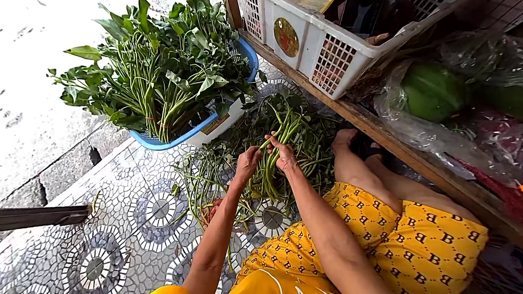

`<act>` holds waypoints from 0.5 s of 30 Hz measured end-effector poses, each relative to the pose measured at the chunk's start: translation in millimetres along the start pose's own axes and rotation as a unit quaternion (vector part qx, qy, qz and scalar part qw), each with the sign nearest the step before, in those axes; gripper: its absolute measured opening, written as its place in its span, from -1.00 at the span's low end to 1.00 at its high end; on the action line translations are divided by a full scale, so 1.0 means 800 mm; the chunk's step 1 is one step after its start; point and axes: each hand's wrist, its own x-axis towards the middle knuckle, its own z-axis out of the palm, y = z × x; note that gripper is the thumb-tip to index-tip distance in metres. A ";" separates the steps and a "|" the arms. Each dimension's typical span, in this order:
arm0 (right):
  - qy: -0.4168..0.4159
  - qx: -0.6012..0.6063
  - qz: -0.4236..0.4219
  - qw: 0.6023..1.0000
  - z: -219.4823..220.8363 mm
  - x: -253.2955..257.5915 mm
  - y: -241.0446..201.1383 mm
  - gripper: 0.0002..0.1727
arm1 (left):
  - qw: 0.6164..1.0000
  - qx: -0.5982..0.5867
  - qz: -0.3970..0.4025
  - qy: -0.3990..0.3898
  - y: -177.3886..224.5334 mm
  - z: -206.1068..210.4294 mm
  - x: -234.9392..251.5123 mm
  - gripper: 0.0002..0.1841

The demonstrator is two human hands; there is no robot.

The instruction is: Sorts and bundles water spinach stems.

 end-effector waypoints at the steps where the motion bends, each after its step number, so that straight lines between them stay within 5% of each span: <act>1: 0.003 -0.005 -0.002 1.000 -0.002 0.002 -0.001 -0.69 | 1.000 -0.014 -0.005 0.020 0.005 0.003 0.001 -0.67; 5: 0.051 -0.037 0.010 0.998 -0.007 0.004 0.010 -0.76 | 0.994 -0.024 0.006 0.110 0.014 0.013 0.008 -0.68; 11: 0.058 -0.056 0.007 0.997 -0.002 0.009 0.024 -0.50 | 0.995 -0.073 -0.002 0.065 0.018 0.044 0.005 -0.74; 15: 0.063 -0.063 -0.030 0.996 -0.007 0.008 0.021 -0.55 | 0.998 -0.034 -0.030 0.051 0.014 0.050 -0.005 -0.75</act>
